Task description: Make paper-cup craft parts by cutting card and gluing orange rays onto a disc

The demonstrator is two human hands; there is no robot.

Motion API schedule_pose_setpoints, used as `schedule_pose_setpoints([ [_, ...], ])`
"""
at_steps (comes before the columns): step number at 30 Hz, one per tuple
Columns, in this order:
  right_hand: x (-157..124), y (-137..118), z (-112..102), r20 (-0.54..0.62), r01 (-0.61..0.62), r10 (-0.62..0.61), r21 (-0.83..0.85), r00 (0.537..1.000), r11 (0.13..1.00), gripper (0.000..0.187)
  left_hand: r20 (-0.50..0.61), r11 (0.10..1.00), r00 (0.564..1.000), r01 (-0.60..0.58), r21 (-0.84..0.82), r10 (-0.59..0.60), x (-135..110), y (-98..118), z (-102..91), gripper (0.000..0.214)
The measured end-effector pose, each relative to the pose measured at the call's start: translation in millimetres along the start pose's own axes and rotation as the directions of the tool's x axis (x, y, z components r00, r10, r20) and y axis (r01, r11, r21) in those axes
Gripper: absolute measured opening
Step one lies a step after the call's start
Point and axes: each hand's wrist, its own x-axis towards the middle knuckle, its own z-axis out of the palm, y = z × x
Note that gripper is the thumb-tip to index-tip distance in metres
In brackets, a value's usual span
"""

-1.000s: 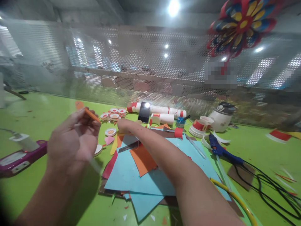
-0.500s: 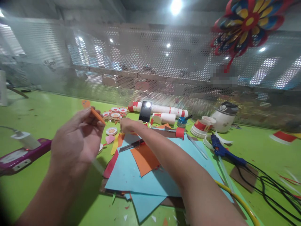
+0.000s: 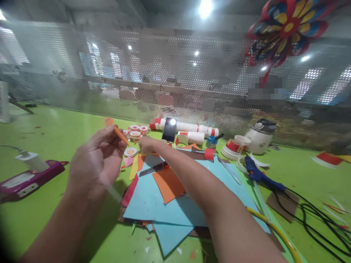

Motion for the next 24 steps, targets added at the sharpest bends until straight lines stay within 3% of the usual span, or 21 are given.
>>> schedule_pose_setpoints([
  [3, 1, 6, -11, 0.067, -0.018, 0.015, 0.039, 0.998, 0.999, 0.029, -0.006, 1.000, 1.000, -0.001, 0.015, 0.001, 0, 0, -0.6, 0.017],
  [5, 2, 10, -18, 0.029, -0.028, 0.026, 0.075, 0.999, 0.997, 0.029, -0.006, 1.000, 1.000, 0.002, 0.026, -0.002, 0, -1, -1.2, 0.016],
  [8, -2, 17, -27, -0.125, -0.039, 0.058, 0.146, 0.990, 0.988, 0.029, -0.003, 0.999, 1.000, 0.000, 0.038, 0.001, 1, -1, -2.6, 0.015],
  [11, -18, 22, -36, -0.312, -0.034, 0.113, 0.249, 0.943, 0.968, 0.024, -0.043, 0.999, 0.999, 0.033, 0.013, -0.032, 5, -3, -4.1, 0.015],
  [16, -83, 21, -44, -0.515, 0.059, 0.221, 0.471, 0.828, 0.880, 0.010, -0.100, 0.975, 0.970, 0.224, -0.001, -0.223, 9, -15, -4.4, 0.015],
  [19, -134, 15, -40, -0.572, 0.127, 0.284, 0.573, 0.769, 0.810, 0.010, -0.011, 0.937, 0.940, 0.341, 0.082, -0.341, 1, -31, -3.8, 0.014],
  [24, -214, -4, -23, -0.650, 0.174, 0.366, 0.613, 0.667, 0.771, 0.005, 0.121, 0.803, 0.810, 0.527, 0.279, -0.573, -25, -56, -3.7, 0.005],
])
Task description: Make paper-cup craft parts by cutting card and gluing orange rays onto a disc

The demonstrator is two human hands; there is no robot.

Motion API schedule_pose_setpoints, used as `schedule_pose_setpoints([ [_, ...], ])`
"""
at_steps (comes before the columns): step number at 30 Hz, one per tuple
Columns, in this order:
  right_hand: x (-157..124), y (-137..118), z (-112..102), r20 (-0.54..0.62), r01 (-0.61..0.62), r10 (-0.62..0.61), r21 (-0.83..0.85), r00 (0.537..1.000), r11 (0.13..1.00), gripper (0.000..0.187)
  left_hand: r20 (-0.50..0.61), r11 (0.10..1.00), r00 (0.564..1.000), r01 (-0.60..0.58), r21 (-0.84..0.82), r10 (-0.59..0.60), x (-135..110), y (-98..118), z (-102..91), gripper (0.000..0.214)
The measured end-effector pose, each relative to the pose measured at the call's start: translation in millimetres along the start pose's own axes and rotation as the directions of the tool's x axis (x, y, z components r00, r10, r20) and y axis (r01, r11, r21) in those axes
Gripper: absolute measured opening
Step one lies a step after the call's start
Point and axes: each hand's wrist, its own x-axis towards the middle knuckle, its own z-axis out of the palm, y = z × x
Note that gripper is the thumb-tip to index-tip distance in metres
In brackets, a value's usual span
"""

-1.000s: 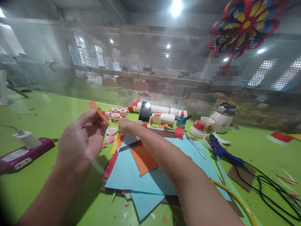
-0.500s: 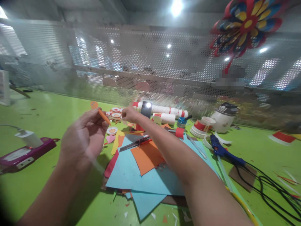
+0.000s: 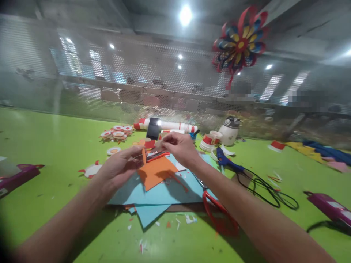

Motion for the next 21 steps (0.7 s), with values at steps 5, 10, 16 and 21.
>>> schedule_pose_setpoints([
  [5, -59, -21, -22, 0.036, 0.124, -0.124, 0.000, 0.992, 0.992, 0.006, 0.279, 0.971, 0.944, 0.123, 0.204, -0.178, -12, -14, 3.5, 0.001],
  [10, -80, -25, -35, 0.097, 0.221, -0.218, -0.018, 0.971, 0.975, 0.009, 0.418, 0.921, 0.847, 0.188, 0.341, -0.328, -22, -21, 5.2, 0.007],
  [16, -86, -16, -35, 0.073, 0.171, -0.170, -0.007, 0.983, 0.985, 0.011, 0.400, 0.936, 0.873, 0.153, 0.315, -0.278, -21, -34, 6.4, 0.007],
  [21, -90, -15, -33, 0.080, 0.161, -0.159, -0.031, 0.984, 0.986, 0.015, 0.367, 0.937, 0.898, 0.117, 0.331, -0.241, -18, -36, 3.6, 0.012],
])
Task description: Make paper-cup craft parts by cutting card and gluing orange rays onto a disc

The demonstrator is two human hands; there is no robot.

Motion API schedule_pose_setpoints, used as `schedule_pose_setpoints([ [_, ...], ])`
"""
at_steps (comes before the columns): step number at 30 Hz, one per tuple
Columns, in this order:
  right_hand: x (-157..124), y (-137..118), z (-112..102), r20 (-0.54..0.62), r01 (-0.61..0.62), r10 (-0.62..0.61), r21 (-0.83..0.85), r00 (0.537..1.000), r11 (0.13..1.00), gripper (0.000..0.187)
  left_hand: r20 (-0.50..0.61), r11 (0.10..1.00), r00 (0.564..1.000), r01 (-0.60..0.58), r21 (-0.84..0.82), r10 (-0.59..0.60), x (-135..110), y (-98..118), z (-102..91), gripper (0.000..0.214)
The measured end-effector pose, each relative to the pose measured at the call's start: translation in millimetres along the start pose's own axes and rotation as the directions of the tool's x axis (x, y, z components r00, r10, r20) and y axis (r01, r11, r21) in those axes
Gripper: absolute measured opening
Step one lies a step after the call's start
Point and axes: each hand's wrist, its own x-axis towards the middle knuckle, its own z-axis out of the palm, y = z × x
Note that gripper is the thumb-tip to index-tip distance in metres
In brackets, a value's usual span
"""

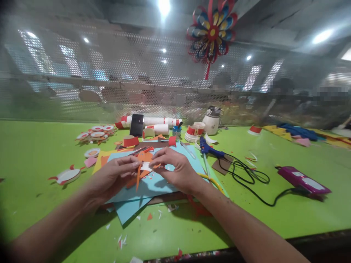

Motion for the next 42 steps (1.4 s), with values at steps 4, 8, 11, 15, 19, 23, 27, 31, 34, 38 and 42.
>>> schedule_pose_setpoints([
  [4, 0, 10, -20, -0.167, -0.134, 0.118, -0.086, 0.979, 0.987, 0.021, -0.034, 0.985, 0.996, -0.076, 0.155, 0.082, 0, 1, -4.2, 0.016],
  [8, 0, 40, -72, -0.409, -0.428, 0.305, -0.256, 0.860, 0.867, 0.021, -0.025, 0.865, 0.970, -0.205, 0.458, 0.243, -1, 2, -4.3, 0.021],
  [11, -5, 66, -118, -0.501, -0.611, 0.399, -0.386, 0.768, 0.691, 0.019, -0.044, 0.780, 0.950, -0.226, 0.584, 0.309, -1, 3, -2.3, 0.024],
  [15, -18, 90, -156, -0.461, -0.701, 0.540, -0.574, 0.704, 0.424, 0.025, -0.110, 0.780, 0.938, -0.204, 0.592, 0.329, 4, 0, -5.5, 0.026],
  [19, -28, 107, -156, -0.336, -0.633, 0.649, -0.715, 0.683, 0.296, 0.028, -0.159, 0.843, 0.943, -0.176, 0.508, 0.293, 11, -4, -14.3, 0.026],
  [23, -32, 121, -145, -0.316, -0.597, 0.691, -0.775, 0.650, 0.207, 0.030, -0.185, 0.890, 0.944, -0.174, 0.421, 0.272, 14, -5, -17.2, 0.025],
  [27, -34, 128, -141, -0.355, -0.610, 0.686, -0.776, 0.635, 0.163, 0.029, -0.139, 0.885, 0.942, -0.229, 0.406, 0.307, 12, -5, -14.1, 0.021],
  [31, -37, 131, -141, -0.394, -0.643, 0.658, -0.745, 0.641, 0.180, 0.030, -0.103, 0.846, 0.931, -0.269, 0.460, 0.351, 8, -4, -10.4, 0.020],
  [34, -39, 132, -141, -0.427, -0.672, 0.629, -0.710, 0.650, 0.212, 0.032, -0.092, 0.824, 0.924, -0.280, 0.492, 0.370, 6, -3, -6.8, 0.020],
  [38, -38, 134, -145, -0.497, -0.730, 0.590, -0.634, 0.637, 0.255, 0.027, -0.095, 0.807, 0.911, -0.303, 0.507, 0.402, 3, 0, -2.5, 0.020],
  [42, -34, 125, -153, -0.638, -0.805, 0.492, -0.492, 0.592, 0.331, 0.025, -0.111, 0.783, 0.895, -0.310, 0.539, 0.431, 2, 2, 0.7, 0.020],
])
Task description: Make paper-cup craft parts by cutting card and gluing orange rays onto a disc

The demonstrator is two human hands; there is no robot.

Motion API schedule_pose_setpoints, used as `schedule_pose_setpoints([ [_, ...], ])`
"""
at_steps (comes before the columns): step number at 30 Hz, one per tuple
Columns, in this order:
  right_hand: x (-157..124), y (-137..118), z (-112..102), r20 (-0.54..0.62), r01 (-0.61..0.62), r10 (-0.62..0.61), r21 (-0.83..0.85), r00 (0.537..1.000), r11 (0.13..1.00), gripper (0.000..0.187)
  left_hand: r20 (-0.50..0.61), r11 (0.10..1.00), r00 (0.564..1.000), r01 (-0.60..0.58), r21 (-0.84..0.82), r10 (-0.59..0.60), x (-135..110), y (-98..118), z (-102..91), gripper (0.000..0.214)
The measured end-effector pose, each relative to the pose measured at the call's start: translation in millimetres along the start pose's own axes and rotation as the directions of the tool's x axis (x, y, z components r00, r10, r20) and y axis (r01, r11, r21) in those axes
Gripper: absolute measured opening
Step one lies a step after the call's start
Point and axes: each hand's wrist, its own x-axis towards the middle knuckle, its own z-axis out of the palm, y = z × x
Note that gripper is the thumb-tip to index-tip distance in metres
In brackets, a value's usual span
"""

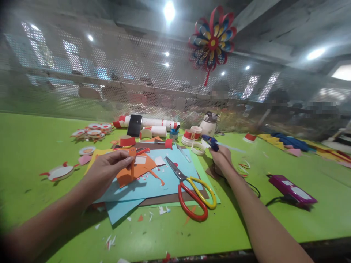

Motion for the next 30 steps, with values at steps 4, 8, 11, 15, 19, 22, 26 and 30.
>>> schedule_pose_setpoints([
  [4, -16, -22, -23, -0.121, 0.106, -0.079, 0.241, 0.990, 0.965, 0.038, -0.029, 1.000, 1.000, 0.002, -0.002, -0.002, 0, 3, -0.1, 0.019],
  [8, -58, -59, -46, -0.051, 0.302, -0.316, 0.467, 0.947, 0.831, 0.041, -0.051, 0.998, 0.997, 0.047, -0.045, -0.049, 1, 0, -0.4, 0.019],
  [11, -91, -77, -51, 0.136, 0.286, -0.442, 0.590, 0.886, 0.755, 0.031, -0.056, 0.994, 0.996, 0.059, -0.090, -0.064, 3, -3, 0.2, 0.019],
  [15, -114, -81, -45, 0.315, 0.269, -0.494, 0.550, 0.810, 0.791, 0.027, -0.046, 0.992, 0.995, 0.087, -0.087, -0.091, 3, -6, 2.5, 0.018],
  [19, -122, -82, -42, 0.409, 0.297, -0.550, 0.536, 0.728, 0.791, 0.027, -0.031, 0.991, 0.993, 0.112, -0.069, -0.114, 0, -3, 6.3, 0.018],
  [22, -125, -87, -45, 0.418, 0.334, -0.562, 0.502, 0.714, 0.798, 0.029, -0.026, 0.993, 0.994, 0.100, -0.059, -0.102, -1, 0, 8.4, 0.019],
  [26, -127, -90, -45, 0.384, 0.379, -0.566, 0.462, 0.730, 0.802, 0.027, -0.019, 0.994, 0.995, 0.093, -0.052, -0.094, -3, 1, 9.6, 0.019],
  [30, -129, -89, -43, 0.352, 0.382, -0.573, 0.481, 0.740, 0.789, 0.027, -0.005, 0.992, 0.993, 0.116, -0.058, -0.116, -4, 2, 10.4, 0.019],
])
